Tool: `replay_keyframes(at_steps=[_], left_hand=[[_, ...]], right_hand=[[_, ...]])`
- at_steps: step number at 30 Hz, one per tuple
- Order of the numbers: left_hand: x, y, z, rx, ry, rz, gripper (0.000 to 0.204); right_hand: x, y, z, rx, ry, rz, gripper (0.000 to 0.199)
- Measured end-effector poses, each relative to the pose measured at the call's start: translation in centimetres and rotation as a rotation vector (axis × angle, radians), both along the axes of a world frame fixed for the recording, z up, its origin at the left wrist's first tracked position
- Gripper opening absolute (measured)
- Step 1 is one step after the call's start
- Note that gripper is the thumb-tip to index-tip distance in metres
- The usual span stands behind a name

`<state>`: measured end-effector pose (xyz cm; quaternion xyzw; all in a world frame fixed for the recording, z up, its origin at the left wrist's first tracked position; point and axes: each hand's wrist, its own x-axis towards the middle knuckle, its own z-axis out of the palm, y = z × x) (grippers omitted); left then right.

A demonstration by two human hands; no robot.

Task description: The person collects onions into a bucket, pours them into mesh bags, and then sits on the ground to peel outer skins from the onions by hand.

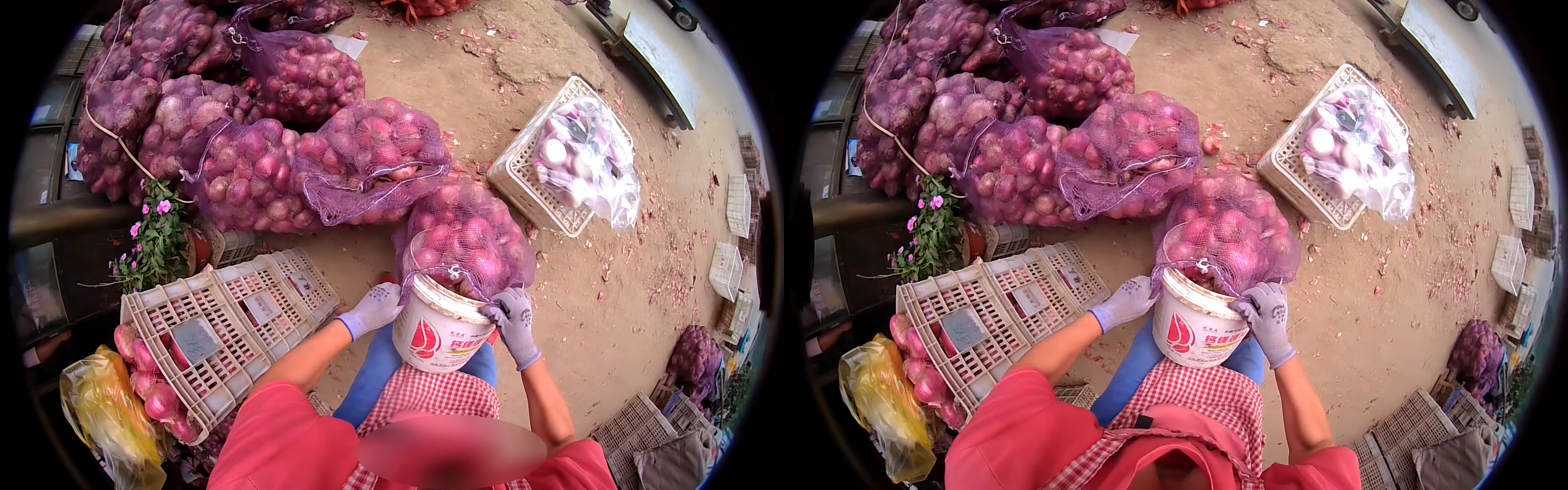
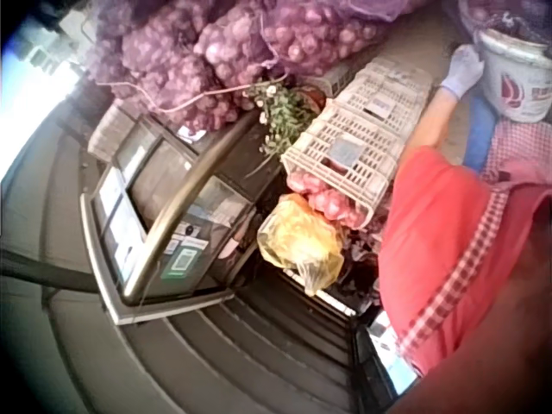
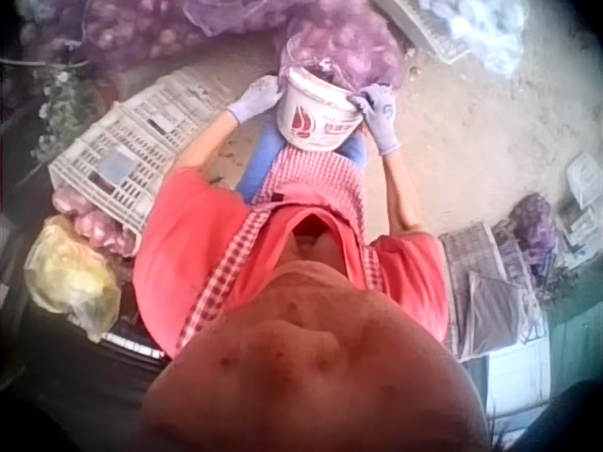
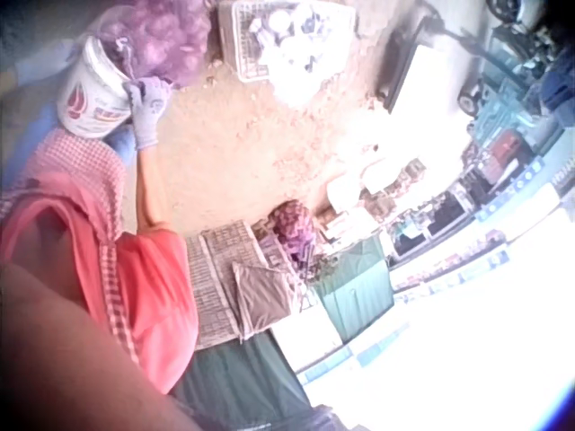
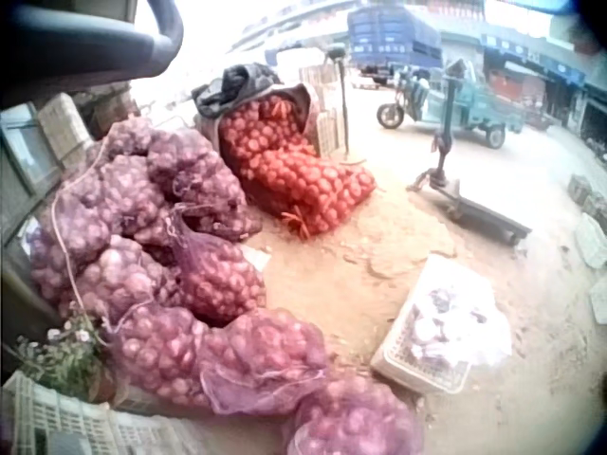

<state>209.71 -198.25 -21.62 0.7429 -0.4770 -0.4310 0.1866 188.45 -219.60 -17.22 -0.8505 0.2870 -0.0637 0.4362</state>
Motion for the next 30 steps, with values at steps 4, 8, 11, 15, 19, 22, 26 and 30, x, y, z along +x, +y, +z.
replay_keyframes(at_steps=[4,8,11,15,19,22,26,30], left_hand=[[-3.2,2.3,1.4,0.064,0.126,0.067,0.031],[-2.1,-0.2,6.4,0.196,0.593,0.509,0.036],[-7.3,2.9,2.8,0.119,0.742,0.674,0.032],[-7.6,3.0,5.4,0.178,1.194,1.007,0.021],[-4.8,1.2,5.6,0.058,1.057,1.027,0.016],[-4.6,0.9,5.3,0.034,1.091,1.034,0.023],[-3.4,1.6,7.2,0.083,1.173,1.037,0.023],[-3.2,2.9,6.7,-0.004,1.232,1.125,0.025]], right_hand=[[-0.2,-1.0,1.1,0.154,0.11,0.092,0.021],[7.0,-6.9,5.0,0.59,0.407,0.019,0.025],[8.5,-9.5,3.8,0.437,0.493,0.178,0.04],[7.5,-8.9,0.6,0.509,0.653,0.147,0.044],[13.9,-13.1,3.0,0.436,0.62,0.277,0.041],[15.4,-14.9,3.7,0.348,0.48,0.366,0.04],[11.0,-10.6,3.3,0.553,0.541,0.282,0.042],[8.0,-6.1,4.5,0.525,0.214,-0.01,0.041]])
